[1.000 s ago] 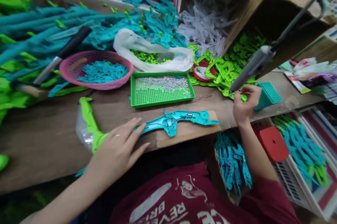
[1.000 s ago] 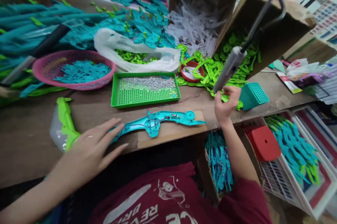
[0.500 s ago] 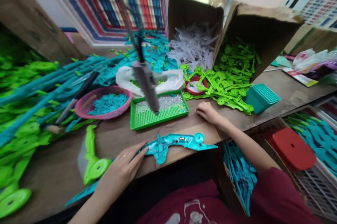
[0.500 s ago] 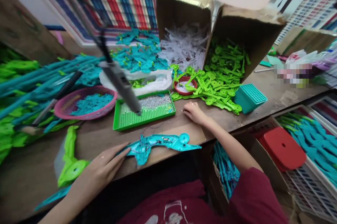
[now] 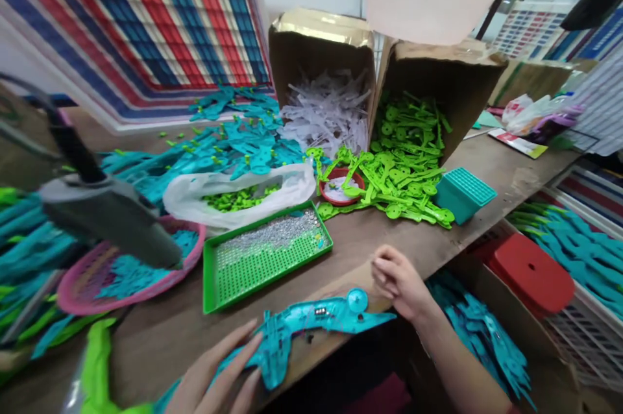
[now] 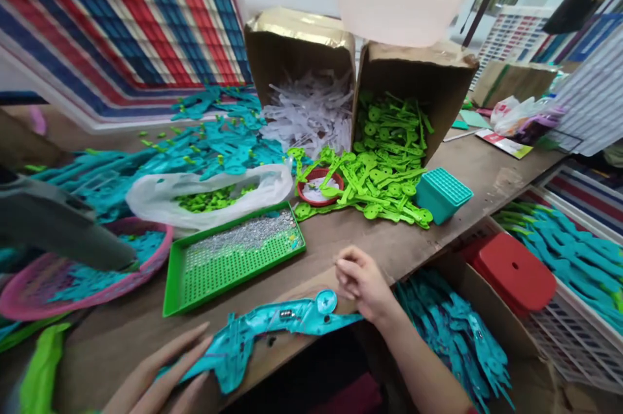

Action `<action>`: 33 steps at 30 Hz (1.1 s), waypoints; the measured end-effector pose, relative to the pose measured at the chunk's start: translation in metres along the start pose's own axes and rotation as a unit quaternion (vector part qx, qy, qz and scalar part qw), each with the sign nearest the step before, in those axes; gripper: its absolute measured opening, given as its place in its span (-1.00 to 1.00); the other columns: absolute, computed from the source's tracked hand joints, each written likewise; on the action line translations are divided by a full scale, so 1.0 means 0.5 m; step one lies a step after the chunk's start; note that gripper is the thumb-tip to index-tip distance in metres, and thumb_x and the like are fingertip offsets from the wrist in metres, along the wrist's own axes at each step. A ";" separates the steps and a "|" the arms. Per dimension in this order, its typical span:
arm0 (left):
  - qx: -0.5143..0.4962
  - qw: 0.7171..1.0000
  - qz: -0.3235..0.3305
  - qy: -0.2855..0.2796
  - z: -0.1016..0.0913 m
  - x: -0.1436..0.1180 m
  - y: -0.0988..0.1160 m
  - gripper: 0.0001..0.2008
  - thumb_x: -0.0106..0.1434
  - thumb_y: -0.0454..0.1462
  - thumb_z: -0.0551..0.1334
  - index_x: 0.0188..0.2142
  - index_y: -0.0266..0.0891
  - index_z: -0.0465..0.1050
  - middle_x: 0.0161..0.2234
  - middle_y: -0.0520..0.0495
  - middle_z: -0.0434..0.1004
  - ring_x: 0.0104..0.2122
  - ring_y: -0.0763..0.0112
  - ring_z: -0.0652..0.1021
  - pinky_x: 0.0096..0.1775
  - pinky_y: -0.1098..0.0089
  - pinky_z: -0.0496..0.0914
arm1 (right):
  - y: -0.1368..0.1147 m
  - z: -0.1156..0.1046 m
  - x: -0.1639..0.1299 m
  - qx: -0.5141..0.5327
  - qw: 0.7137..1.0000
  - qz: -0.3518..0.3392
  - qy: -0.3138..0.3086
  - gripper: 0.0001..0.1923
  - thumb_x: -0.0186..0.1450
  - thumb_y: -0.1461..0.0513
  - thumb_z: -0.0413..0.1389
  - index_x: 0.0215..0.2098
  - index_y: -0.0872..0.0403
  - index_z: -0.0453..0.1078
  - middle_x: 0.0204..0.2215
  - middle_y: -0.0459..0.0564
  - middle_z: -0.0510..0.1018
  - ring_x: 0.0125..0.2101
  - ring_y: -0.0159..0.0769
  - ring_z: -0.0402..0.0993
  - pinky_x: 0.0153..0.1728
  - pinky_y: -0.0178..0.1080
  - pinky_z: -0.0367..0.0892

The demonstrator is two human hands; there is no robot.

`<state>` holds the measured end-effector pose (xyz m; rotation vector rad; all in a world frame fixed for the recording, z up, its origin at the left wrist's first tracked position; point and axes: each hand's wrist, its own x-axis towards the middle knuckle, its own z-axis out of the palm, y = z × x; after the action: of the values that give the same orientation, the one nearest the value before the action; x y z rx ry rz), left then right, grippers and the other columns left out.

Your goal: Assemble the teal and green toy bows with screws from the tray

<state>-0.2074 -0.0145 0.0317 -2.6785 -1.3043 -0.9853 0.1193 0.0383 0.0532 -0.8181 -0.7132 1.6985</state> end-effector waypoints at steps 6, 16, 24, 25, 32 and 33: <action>-0.204 0.978 -0.004 0.041 0.068 0.240 0.103 -0.64 0.45 -0.37 0.12 0.19 -0.10 0.38 -0.03 -0.11 0.51 -0.18 0.41 0.61 -0.16 0.44 0.54 | 0.024 0.069 0.042 0.015 0.995 0.097 -0.027 -0.65 0.04 0.07 0.42 -0.41 0.10 0.43 -0.64 -0.25 0.43 -0.76 -0.64 0.01 -0.76 -0.48 -0.06; -0.102 0.991 0.009 -0.081 0.186 0.393 0.161 -0.81 0.46 -0.34 0.11 -0.01 -0.26 0.46 -0.12 -0.15 0.61 -0.15 0.38 0.63 -0.14 0.45 0.53 | -0.002 -0.049 -0.025 -0.245 0.945 -0.163 0.144 -0.69 0.26 0.00 0.23 -0.34 0.10 0.48 -0.60 -0.20 0.37 -0.61 -0.52 0.20 -0.57 -0.40 0.13; 0.100 0.982 -0.025 -0.155 0.328 0.644 0.237 -0.71 0.41 -0.31 0.24 0.09 -0.35 0.43 0.06 -0.28 0.51 -0.06 0.17 0.59 -0.11 0.15 0.56 | 0.051 -0.085 -0.087 -0.234 0.933 -0.179 0.207 -0.59 0.29 -0.10 0.21 -0.33 0.08 0.42 -0.67 -0.23 0.33 -0.64 -0.47 0.24 -0.56 -0.39 0.19; 0.108 0.981 -0.026 -0.157 0.327 0.655 0.234 -0.70 0.39 -0.23 0.28 0.06 -0.32 0.44 0.01 -0.21 0.53 -0.10 0.23 0.60 -0.11 0.17 0.56 | 0.059 -0.090 -0.093 -0.225 0.934 -0.180 0.212 -0.59 0.28 -0.10 0.21 -0.32 0.09 0.43 -0.67 -0.23 0.34 -0.64 -0.47 0.26 -0.55 -0.38 0.20; 0.132 0.987 0.011 -0.088 0.148 0.601 0.240 -0.79 0.41 -0.49 0.06 -0.14 -0.40 0.47 -0.17 -0.26 0.52 -0.15 0.20 0.58 -0.20 0.28 0.51 | 0.072 -0.115 -0.049 -0.106 0.923 -0.211 0.304 -0.60 0.20 -0.05 0.28 -0.23 0.10 0.47 -0.52 -0.14 0.51 -0.51 -0.35 0.46 -0.39 -0.29 0.39; 0.130 0.989 0.015 -0.074 0.109 0.564 0.247 -0.78 0.42 -0.47 0.04 -0.16 -0.38 0.47 -0.20 -0.25 0.51 -0.18 0.20 0.57 -0.21 0.27 0.50 | 0.065 -0.112 -0.036 -0.099 0.893 -0.260 0.355 -0.62 0.22 -0.04 0.27 -0.23 0.09 0.46 -0.46 -0.12 0.54 -0.44 -0.34 0.49 -0.32 -0.27 0.41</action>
<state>0.0385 0.1192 0.1713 -2.6014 -1.3083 -0.5760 0.1499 0.0159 -0.0023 -1.1748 -0.5209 0.7606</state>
